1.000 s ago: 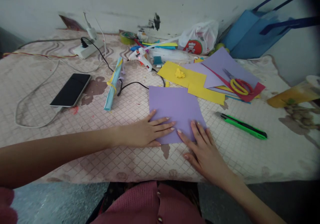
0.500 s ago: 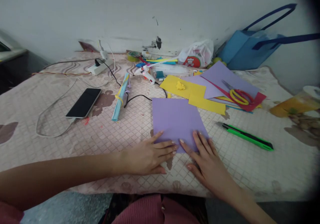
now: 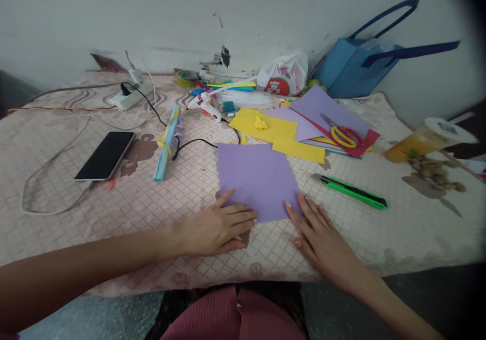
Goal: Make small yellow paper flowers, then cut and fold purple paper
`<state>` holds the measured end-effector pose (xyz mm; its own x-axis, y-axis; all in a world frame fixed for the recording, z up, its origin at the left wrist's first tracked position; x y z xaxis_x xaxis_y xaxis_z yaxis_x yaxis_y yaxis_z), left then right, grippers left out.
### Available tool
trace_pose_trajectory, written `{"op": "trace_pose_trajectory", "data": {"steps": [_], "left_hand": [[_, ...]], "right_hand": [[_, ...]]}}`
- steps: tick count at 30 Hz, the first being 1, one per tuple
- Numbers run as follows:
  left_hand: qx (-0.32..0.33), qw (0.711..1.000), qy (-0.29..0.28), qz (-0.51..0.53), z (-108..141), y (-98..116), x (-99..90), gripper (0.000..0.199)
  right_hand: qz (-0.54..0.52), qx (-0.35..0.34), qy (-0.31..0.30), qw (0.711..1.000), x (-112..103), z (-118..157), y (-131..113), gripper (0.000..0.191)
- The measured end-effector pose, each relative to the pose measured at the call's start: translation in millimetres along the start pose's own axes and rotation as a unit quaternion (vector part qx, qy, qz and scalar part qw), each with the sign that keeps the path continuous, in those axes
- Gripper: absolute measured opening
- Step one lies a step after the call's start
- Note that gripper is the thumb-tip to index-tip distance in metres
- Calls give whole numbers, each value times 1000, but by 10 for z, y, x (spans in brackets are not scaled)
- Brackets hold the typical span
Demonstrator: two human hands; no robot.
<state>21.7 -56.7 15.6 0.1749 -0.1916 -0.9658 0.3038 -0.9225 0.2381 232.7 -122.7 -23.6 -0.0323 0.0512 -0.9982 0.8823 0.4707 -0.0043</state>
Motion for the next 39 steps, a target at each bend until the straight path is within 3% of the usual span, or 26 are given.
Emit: {"op": "trace_pose_trajectory", "data": {"steps": [7, 12, 15, 24, 31, 36, 39], "left_hand": [[-33, 999, -3, -36, -147, 83, 48, 51], [-38, 998, -4, -52, -154, 120, 41, 53], [-43, 997, 7, -58, -129, 108, 70, 55], [-54, 996, 22, -73, 240, 29, 65, 52], [-104, 990, 15, -95, 584, -45, 54, 56], [-97, 995, 3, -24, 550, -106, -50, 55], [-76, 997, -14, 0, 362, -160, -183, 48]], "right_hand": [[19, 13, 15, 1000, -133, -74, -93, 63], [-18, -84, 1, 996, -193, -194, -503, 65], [-44, -97, 9, 994, -155, -187, -566, 64], [-18, -12, 31, 999, -72, 126, -154, 62], [-18, 32, 95, 995, -13, 247, -67, 59], [-84, 26, 106, 990, -138, 265, 42, 56], [-90, 67, 153, 982, -357, 283, 423, 45]]}}
Point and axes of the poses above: each hand's wrist, its own z-axis away from the middle knuckle, its own x-axis out of the palm, y = z × x, the point moved 6 cm from there along -z, towards the middle knuckle, and after that the axes turned 11 degrees about -x, right-handed, at the moved point
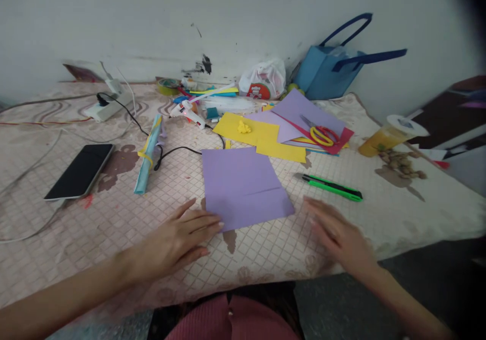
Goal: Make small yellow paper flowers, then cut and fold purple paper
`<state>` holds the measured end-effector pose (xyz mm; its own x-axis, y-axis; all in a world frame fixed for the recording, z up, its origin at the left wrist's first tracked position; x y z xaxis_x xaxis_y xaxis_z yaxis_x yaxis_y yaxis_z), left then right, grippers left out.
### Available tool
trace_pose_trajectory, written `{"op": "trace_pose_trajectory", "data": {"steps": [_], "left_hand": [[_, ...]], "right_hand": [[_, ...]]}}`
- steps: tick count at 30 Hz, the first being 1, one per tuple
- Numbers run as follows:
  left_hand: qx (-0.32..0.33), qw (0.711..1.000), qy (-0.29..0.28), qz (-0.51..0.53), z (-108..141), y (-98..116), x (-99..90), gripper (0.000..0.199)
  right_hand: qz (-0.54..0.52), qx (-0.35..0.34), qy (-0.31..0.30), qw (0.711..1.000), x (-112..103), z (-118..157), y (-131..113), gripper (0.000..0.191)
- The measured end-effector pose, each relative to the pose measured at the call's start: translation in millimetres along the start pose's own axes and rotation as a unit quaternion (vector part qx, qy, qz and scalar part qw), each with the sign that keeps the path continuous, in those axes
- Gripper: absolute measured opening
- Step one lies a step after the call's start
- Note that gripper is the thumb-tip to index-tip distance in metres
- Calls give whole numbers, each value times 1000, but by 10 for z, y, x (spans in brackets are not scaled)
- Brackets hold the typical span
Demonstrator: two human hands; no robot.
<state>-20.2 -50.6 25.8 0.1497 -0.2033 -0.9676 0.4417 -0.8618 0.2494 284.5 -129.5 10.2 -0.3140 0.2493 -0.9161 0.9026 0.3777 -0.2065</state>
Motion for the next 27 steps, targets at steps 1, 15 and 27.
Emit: {"op": "trace_pose_trajectory", "data": {"steps": [1, 15, 27], "left_hand": [[15, 1000, 9, 4, -96, 5, -61, 46], [44, 997, 6, 58, -1383, 253, 147, 54], [-117, 968, 8, 222, -1503, 146, 127, 54]], "right_hand": [[28, 8, 36, 999, -111, -46, 152, 42], [100, 0, -39, 994, -94, -232, 986, 38], [45, -8, -114, 992, -70, -151, 692, 34]]}}
Point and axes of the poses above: each hand's wrist, its own z-axis away from the middle knuckle, its own x-axis out of the palm, y = z × x, the point moved 6 cm from there along -z, towards the middle knuckle, and after that the axes turned 11 degrees about -x, right-handed, at the moved point
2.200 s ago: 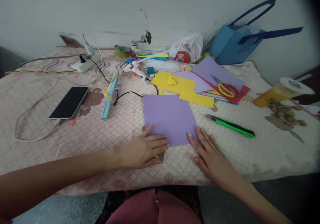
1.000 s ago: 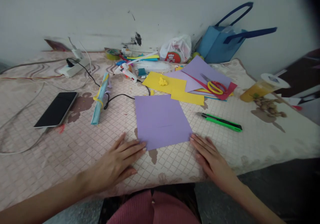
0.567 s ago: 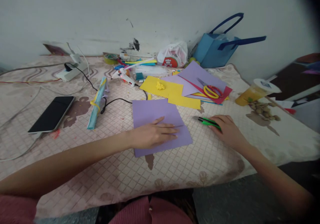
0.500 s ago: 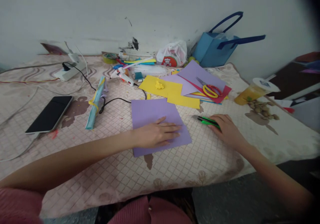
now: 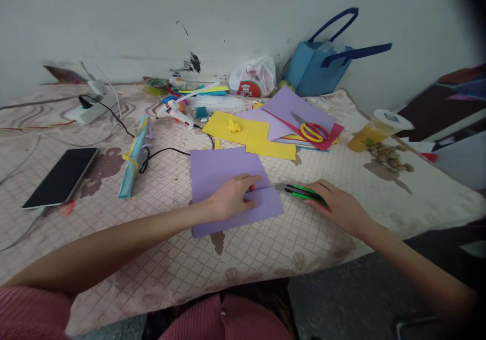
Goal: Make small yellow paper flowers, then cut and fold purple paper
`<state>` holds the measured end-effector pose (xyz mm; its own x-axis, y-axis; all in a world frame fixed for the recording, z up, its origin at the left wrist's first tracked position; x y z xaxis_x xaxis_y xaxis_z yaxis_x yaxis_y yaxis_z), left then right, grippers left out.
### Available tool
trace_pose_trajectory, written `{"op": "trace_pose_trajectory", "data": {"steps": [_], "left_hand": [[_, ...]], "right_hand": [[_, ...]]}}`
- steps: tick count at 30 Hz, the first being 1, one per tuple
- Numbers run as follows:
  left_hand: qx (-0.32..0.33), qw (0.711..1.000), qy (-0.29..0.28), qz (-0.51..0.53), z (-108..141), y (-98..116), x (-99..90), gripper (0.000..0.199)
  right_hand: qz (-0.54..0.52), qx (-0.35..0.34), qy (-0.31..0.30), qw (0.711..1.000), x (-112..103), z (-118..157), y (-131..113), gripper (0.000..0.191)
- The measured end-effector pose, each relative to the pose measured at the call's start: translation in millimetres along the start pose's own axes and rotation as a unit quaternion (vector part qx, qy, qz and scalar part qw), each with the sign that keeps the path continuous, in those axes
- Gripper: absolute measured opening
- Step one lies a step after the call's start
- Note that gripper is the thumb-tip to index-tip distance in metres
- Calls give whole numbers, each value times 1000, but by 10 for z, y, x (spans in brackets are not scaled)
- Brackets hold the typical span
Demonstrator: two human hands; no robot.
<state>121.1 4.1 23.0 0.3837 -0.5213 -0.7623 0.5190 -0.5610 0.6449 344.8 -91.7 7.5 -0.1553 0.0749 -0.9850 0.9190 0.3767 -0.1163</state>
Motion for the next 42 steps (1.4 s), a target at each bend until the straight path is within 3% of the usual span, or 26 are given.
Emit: {"op": "trace_pose_trajectory", "data": {"steps": [8, 12, 15, 18, 20, 28, 42], "left_hand": [[-5, 998, 14, 55, -10, -49, 9, 56], [3, 1000, 11, 27, -11, -49, 28, 57], [87, 995, -5, -45, -1, 32, 25, 55], [233, 963, -77, -114, 57, 135, 88, 49], [277, 944, -118, -137, 79, 127, 134, 48], [267, 939, -133, -170, 62, 0, 257, 52], [277, 934, -114, -195, 59, -17, 282, 52]], "right_hand": [[-39, -32, -44, 998, 33, 62, -107, 35], [-36, -74, -69, 994, 6, 77, -192, 35], [-13, -83, -85, 993, -7, 95, -214, 35], [-5, -92, -90, 992, -6, 115, -223, 36], [-6, -100, -89, 991, -2, 128, -224, 36], [32, -138, -79, 987, 9, 200, -117, 38], [35, -148, -87, 985, 22, 288, -138, 39]]}}
Point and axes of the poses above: each hand's wrist, its own z-axis away from the middle knuckle, its own x-axis out of the palm, y = z × x, the point moved 6 cm from there along -z, towards the middle knuckle, and after that the axes turned 11 degrees about -x, right-handed, at the moved point
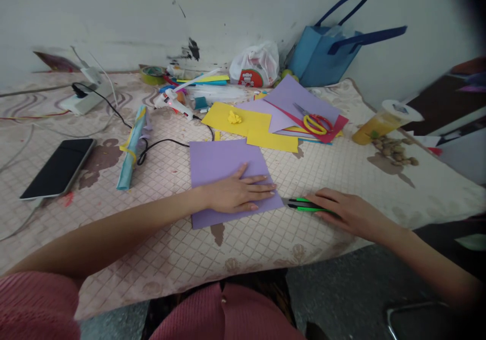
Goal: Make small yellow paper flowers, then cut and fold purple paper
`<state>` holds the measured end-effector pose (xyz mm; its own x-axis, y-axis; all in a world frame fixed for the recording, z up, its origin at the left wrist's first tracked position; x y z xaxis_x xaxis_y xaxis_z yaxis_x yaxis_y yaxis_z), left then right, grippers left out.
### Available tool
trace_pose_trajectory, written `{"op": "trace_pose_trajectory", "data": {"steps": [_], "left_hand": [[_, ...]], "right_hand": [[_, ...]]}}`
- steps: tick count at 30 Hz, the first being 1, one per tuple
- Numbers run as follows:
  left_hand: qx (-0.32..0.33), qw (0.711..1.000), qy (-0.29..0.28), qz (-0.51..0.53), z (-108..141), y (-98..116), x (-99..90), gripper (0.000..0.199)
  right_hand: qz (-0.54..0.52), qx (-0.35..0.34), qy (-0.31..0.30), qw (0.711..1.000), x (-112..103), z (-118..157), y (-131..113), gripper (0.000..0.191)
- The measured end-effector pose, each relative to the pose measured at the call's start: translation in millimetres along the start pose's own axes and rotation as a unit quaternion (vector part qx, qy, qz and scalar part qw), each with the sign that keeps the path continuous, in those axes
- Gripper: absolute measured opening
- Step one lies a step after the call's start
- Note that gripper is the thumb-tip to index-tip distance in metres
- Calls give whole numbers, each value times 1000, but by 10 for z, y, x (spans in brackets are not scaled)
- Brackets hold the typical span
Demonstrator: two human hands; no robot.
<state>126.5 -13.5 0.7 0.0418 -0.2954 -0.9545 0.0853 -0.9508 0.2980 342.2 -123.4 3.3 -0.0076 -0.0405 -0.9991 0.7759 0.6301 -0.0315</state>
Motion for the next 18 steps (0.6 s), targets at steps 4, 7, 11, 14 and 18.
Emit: {"op": "trace_pose_trajectory", "data": {"steps": [4, 7, 11, 14, 18], "left_hand": [[0, 1000, 0, -9, -4, 1, 7, 52], [2, 1000, 1, -15, -3, 3, 9, 52], [2, 1000, 8, -12, 3, -1, 2, 52], [4, 1000, 16, -7, 5, 1, -9, 52], [0, 1000, 9, -5, 1, -1, -9, 52]], "right_hand": [[-16, -3, 9, 1000, -3, 18, 11, 38], [-23, 2, 16, 1000, -3, 19, 16, 39], [-14, 2, 19, 1000, 5, 5, 0, 40], [-10, -1, 21, 1000, 12, 6, -22, 40], [-12, 0, 33, 999, 5, 30, -40, 39]]}}
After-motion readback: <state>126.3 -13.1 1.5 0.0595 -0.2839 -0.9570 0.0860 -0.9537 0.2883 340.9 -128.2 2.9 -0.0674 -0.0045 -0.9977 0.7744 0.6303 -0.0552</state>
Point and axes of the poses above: each hand's wrist, its own z-axis away from the middle knuckle, its own x-axis out of the palm, y = z × x, the point moved 6 cm from there along -z, towards the middle knuckle, and after that the axes turned 11 degrees about -x, right-handed, at the moved point
